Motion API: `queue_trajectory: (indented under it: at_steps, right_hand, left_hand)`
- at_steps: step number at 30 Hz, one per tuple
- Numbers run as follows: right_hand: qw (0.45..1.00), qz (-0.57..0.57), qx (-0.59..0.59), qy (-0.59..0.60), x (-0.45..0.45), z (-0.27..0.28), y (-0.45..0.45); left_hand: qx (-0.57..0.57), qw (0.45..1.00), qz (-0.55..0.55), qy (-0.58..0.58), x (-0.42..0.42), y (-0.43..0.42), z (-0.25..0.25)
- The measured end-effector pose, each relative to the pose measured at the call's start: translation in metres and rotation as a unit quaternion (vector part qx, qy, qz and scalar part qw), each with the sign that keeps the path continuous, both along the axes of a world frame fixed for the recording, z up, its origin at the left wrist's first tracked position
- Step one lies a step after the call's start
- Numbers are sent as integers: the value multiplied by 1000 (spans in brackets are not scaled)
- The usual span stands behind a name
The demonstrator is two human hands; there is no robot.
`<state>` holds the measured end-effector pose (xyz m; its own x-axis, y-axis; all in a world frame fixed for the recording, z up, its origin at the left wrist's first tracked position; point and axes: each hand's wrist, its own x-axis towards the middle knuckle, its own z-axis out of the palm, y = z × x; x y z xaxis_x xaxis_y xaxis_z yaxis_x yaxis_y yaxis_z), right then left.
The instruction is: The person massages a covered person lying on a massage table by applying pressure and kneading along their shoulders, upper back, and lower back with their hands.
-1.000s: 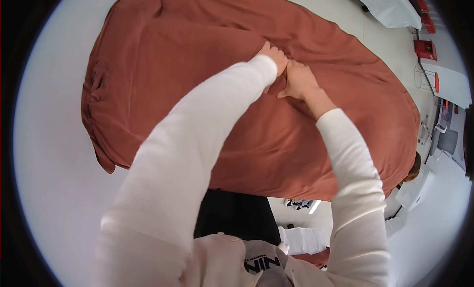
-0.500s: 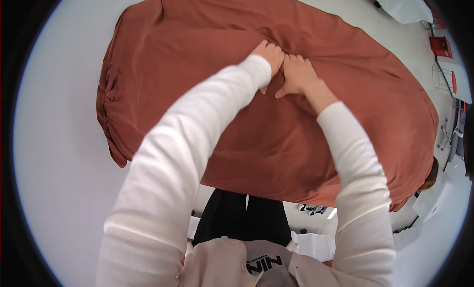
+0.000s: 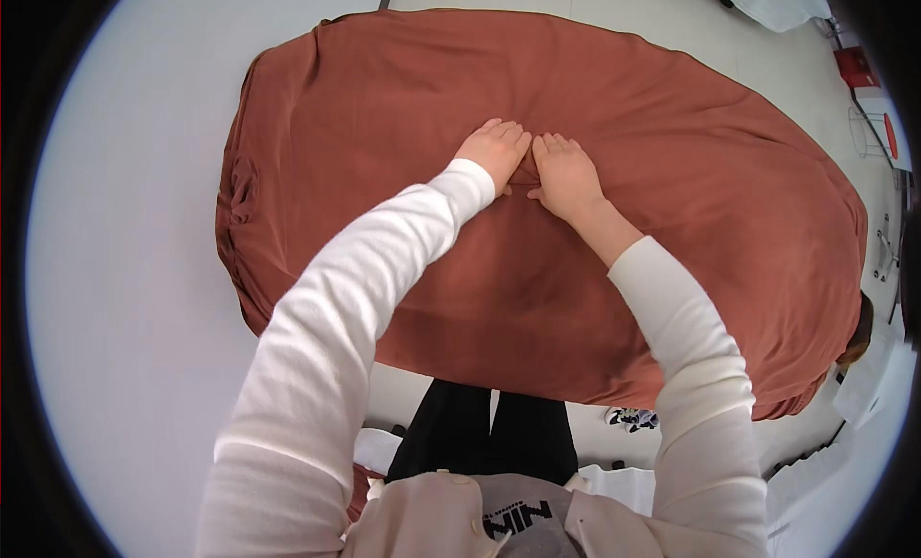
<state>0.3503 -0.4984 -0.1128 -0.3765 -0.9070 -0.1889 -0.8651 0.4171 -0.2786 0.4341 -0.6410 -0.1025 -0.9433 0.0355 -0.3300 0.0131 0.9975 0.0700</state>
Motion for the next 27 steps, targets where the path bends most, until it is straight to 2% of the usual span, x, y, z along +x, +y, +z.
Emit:
queue_trajectory:
  at_steps: [1,3,6,8,9,15,16,18,21,22,23,25,26,27]
  right_hand:
    - [1000,1,-13,-5,1,-1,2]
    - [1000,12,1,-5,-2,0,5]
    - [999,21,47,6,-6,3,0]
    - [995,26,96,23,-15,-5,-9]
    - [994,26,103,16,-18,-8,-12]
    - [996,-9,91,-22,-19,-3,-15]
    - [996,-10,93,-17,-14,-3,-9]
    - [998,-17,-40,40,4,-5,8]
    - [993,-47,-95,52,20,-9,20]
    - [995,-58,-82,15,18,-4,20]
    - [995,-57,-84,14,13,1,20]
    - [989,-71,-80,-101,-5,14,25]
    - [980,-102,-68,-155,-16,19,25]
    - [980,-100,-66,-156,-19,25,22]
  left_hand:
    - [14,999,-1,36,3,-1,-4]
    - [32,999,3,-3,2,-1,-8]
    - [-28,999,-25,12,-8,9,-5]
    - [-125,991,4,-54,-24,18,-6]
    - [-143,989,-25,-17,-25,12,-14]
    - [-29,994,-49,-90,-37,-6,0]
    - [-13,997,-45,-62,-28,-5,-2]
    - [6,999,-41,7,-7,-2,-3]
    - [38,995,-45,75,7,-6,-8]
    - [84,993,-32,79,6,-10,-5]
    - [82,993,-31,78,1,-18,-3]
    - [153,987,-20,-37,-18,-35,20]
    - [148,988,-14,-30,-19,-46,32]
    - [133,991,7,3,-18,-59,29]
